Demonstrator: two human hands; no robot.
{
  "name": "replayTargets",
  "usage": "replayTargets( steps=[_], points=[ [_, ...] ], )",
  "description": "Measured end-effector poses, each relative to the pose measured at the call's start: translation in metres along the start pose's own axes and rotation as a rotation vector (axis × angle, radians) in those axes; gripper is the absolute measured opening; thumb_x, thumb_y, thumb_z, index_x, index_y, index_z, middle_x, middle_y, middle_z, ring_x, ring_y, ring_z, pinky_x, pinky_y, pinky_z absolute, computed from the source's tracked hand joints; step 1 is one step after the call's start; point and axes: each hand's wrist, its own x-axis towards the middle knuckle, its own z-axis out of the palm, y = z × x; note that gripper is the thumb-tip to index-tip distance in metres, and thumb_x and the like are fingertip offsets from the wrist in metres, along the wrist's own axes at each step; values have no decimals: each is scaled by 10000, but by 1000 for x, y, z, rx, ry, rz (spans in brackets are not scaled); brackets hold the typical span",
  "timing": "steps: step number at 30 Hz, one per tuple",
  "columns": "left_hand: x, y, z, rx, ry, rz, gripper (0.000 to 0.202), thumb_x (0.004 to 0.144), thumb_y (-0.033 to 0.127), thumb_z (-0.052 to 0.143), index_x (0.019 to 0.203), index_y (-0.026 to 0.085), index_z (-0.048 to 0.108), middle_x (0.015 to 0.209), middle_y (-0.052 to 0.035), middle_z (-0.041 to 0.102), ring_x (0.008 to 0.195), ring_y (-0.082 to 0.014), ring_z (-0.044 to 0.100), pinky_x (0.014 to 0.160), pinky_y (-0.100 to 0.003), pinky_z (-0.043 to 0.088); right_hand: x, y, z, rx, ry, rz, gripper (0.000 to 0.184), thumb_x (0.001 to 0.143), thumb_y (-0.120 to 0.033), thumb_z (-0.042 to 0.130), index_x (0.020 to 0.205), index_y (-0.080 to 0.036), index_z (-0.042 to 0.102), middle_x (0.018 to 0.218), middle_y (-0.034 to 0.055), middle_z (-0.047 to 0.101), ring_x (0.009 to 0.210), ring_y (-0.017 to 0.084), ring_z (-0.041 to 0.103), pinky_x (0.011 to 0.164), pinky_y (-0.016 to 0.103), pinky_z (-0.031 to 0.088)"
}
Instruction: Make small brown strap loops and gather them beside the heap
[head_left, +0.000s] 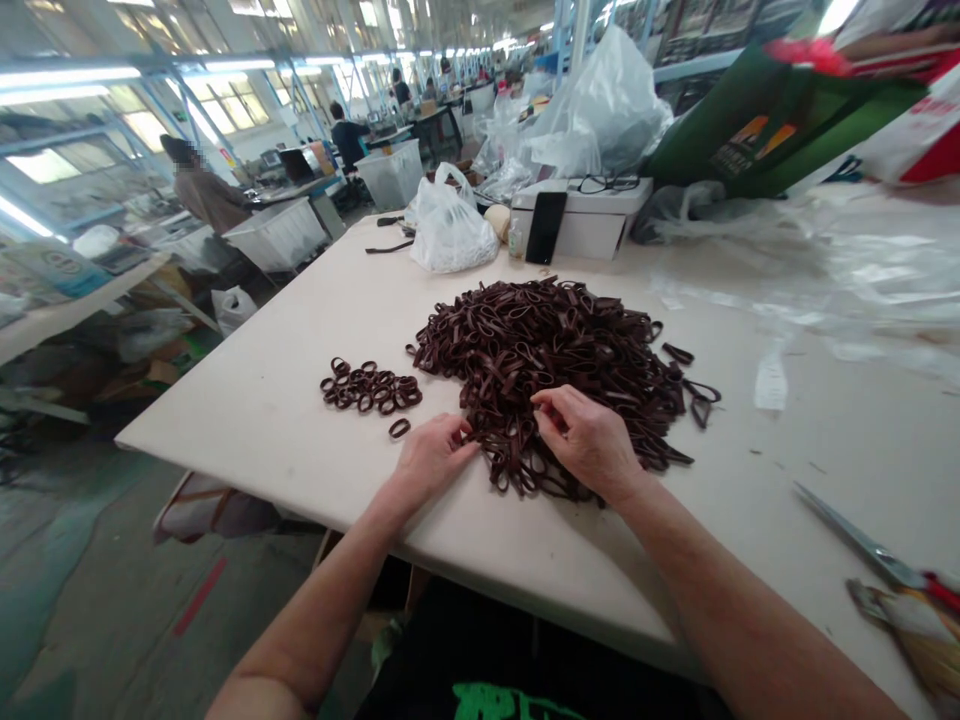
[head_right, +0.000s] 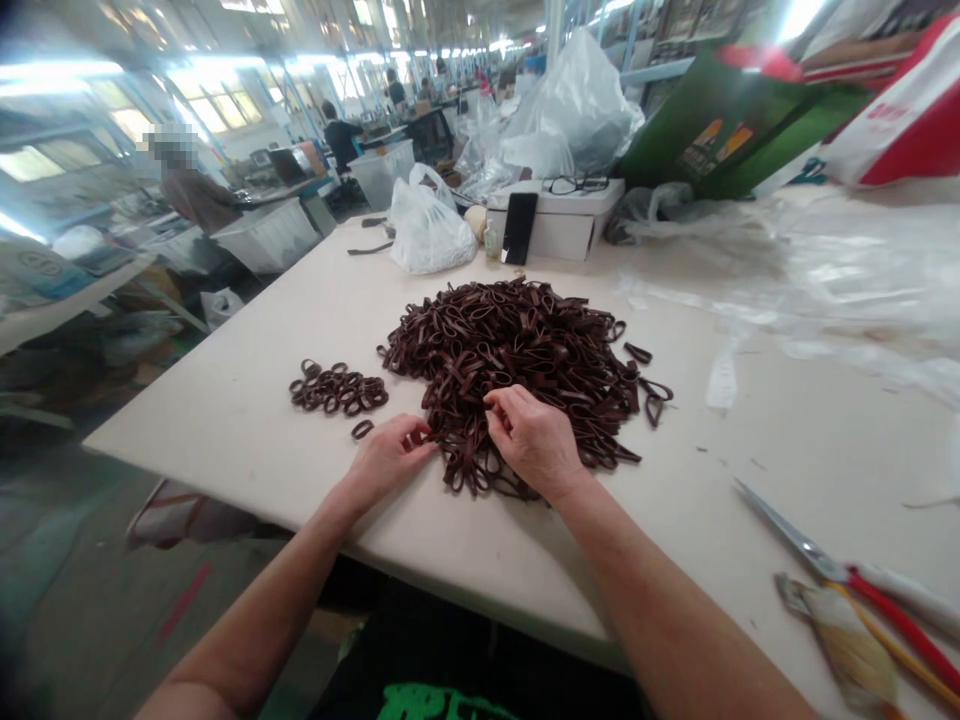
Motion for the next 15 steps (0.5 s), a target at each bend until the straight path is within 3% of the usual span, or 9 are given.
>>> replayTargets(
  steps=[8, 11, 15],
  points=[
    [0, 3, 1, -43, -19, -82, 136, 769, 268, 666, 697, 201, 572, 682, 20, 609, 651, -149, 541, 623, -263, 382, -1, -3, 0, 43, -29, 1, 154, 899, -195, 508, 952, -212, 651, 855, 31, 666, 684, 155, 623, 644, 265, 470],
    [3, 9, 1, -182, -7, -63, 181, 776, 300, 665, 683, 194, 552, 637, 38, 569, 603, -124, 505, 584, -245, 361, -2, -8, 0, 172, -66, -12, 229, 882, -175, 525, 1080, -214, 634, 952, 36, 677, 701, 138, 634, 681, 260, 499],
    [22, 29, 2, -428, -84, -17, 228, 761, 344, 674, 676, 185, 534, 596, 59, 529, 560, -98, 471, 536, -219, 347, -3, -10, -1, 334, -97, -51, 332, 874, -160, 525, 1189, -235, 600, 1025, 38, 688, 802, 151, 663, 772, 284, 526]
  ],
)
